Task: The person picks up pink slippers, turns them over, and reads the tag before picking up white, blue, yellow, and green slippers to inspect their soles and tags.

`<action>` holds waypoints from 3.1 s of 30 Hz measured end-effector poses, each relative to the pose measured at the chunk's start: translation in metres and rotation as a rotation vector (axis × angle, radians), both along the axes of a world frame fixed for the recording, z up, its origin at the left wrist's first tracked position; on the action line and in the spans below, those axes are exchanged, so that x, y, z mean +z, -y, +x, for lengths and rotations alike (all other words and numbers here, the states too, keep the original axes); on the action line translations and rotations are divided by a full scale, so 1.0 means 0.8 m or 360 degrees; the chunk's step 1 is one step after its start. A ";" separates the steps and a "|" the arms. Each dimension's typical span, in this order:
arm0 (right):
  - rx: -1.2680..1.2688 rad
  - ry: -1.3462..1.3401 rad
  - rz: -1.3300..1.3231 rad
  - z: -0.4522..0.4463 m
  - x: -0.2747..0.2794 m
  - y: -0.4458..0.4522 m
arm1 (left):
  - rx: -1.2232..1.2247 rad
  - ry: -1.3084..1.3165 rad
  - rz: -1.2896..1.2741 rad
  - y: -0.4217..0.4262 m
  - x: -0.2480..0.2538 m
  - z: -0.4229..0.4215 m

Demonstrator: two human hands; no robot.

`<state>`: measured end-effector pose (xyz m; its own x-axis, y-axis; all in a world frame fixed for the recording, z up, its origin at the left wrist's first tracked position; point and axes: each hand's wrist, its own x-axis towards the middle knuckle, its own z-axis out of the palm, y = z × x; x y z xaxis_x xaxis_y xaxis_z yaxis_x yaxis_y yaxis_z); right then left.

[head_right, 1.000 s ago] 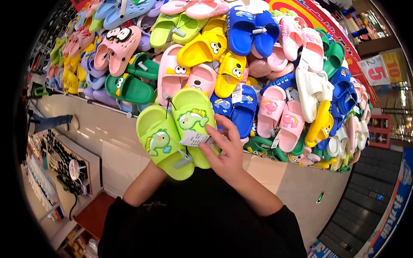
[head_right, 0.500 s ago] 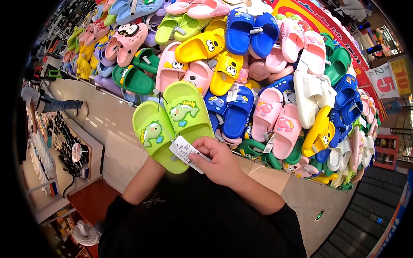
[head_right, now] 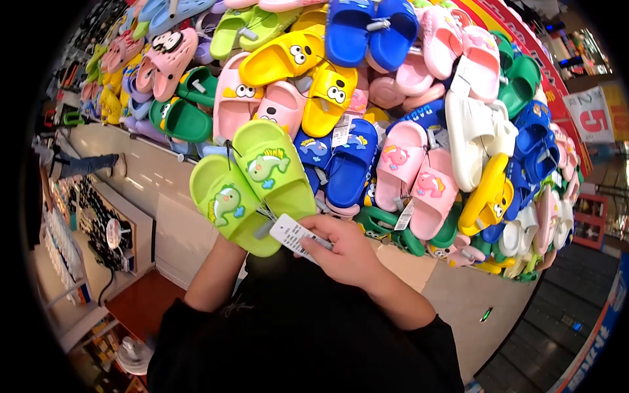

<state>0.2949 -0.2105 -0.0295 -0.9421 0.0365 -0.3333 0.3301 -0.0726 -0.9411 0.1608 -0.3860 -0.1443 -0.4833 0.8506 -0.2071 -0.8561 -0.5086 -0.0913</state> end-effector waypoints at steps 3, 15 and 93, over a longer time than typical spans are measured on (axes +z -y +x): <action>-0.0116 -0.0029 -0.0227 -0.005 0.011 0.010 | -0.0144 -0.0022 0.0050 -0.009 -0.004 -0.003; -0.0486 0.0070 -0.0356 0.051 -0.010 0.003 | -0.0579 -0.0179 0.0343 -0.047 0.002 0.023; -0.0958 0.0163 -0.0332 0.023 0.016 0.032 | -0.0687 -0.0122 -0.0128 -0.076 0.060 -0.020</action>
